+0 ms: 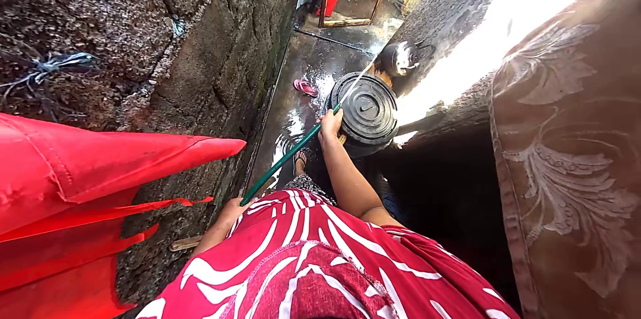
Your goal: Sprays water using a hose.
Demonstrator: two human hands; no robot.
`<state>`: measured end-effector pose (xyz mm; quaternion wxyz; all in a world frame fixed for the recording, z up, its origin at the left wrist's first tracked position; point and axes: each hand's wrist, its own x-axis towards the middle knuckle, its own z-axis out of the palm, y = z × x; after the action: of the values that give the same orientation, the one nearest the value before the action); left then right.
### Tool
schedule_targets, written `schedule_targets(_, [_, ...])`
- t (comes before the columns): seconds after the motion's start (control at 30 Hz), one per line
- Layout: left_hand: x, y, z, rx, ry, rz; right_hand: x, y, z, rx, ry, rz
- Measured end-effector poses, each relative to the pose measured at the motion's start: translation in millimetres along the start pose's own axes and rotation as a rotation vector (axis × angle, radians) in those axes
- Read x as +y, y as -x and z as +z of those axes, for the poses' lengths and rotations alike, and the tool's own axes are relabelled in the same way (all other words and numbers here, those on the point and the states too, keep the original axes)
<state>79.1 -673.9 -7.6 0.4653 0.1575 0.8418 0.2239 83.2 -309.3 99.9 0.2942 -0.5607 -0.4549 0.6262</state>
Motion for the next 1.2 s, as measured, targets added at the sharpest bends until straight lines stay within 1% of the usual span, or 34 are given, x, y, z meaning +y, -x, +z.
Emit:
schedule_targets(0.17, [2.1, -1.9, -2.7, -0.008, 0.030, -0.011, -3.3, -3.0, 10.6, -0.017, 0.023, 0.000])
schedule_targets(0.37, [6.5, -7.1, -7.4, -0.011, 0.013, 0.002, -5.1, -10.7, 20.2, 0.007, 0.014, -0.022])
schedule_targets(0.63, [15.3, -12.4, -14.7, -0.042, -0.001, 0.025, -6.7, -15.3, 21.8, -0.002, 0.021, -0.105])
schedule_targets(1.0, [5.8, -18.8, -13.3, -0.033, -0.050, 0.035, -11.0, -1.9, 22.7, 0.025, 0.060, -0.155])
schedule_targets(1.2, [4.1, -12.0, -13.4, -0.036, -0.046, 0.042, -3.9, -6.5, 19.9, -0.004, 0.066, -0.124])
